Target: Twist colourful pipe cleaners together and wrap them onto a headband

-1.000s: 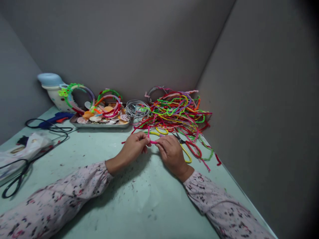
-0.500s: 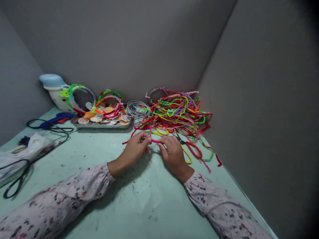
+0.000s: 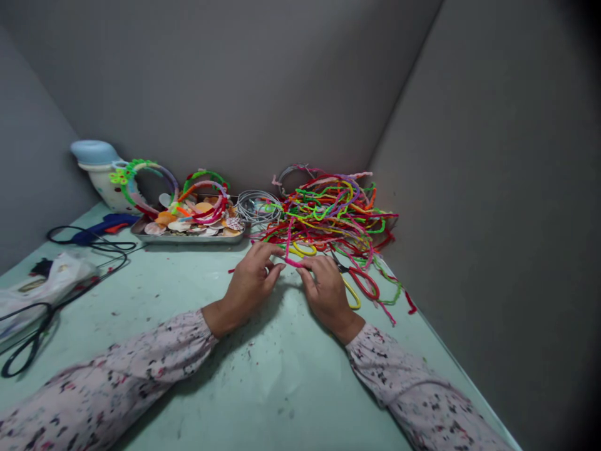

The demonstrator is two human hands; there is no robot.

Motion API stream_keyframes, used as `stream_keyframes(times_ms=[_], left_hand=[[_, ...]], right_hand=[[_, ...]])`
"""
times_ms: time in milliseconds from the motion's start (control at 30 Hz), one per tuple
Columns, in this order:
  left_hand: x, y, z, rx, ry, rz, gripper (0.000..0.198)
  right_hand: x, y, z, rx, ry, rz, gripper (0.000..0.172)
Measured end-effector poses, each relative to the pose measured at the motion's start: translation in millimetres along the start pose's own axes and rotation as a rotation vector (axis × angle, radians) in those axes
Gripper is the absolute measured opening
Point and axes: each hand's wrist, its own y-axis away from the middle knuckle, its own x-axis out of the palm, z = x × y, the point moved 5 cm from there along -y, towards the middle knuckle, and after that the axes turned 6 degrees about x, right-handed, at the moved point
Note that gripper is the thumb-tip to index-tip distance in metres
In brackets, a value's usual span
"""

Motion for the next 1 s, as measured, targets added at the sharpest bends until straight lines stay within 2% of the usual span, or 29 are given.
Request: stream_keyframes(times_ms=[200,467,767,1000], left_hand=[[-1.6,0.3,-1.4,0.034,-0.030,0.001,0.013],[-2.2,0.0,1.4,0.104,-0.095,0.002,0.015],[-1.4,-0.7,2.9,0.104,-0.121,0.016,0.015],[1.6,-0.9,3.4,0.086,-0.129,0.069,0.013]], right_hand=[[1.5,1.2,0.3,0.000,-0.003,0.015,0.013],[0.2,0.7,1.9,-0.006,-0.014,0.014,0.011],[-0.4,1.3,3.7,-0.042,0.004,-0.008,0.011],[-2.0,0.0,6.5,-0.070,0.010,-0.017,0.010]])
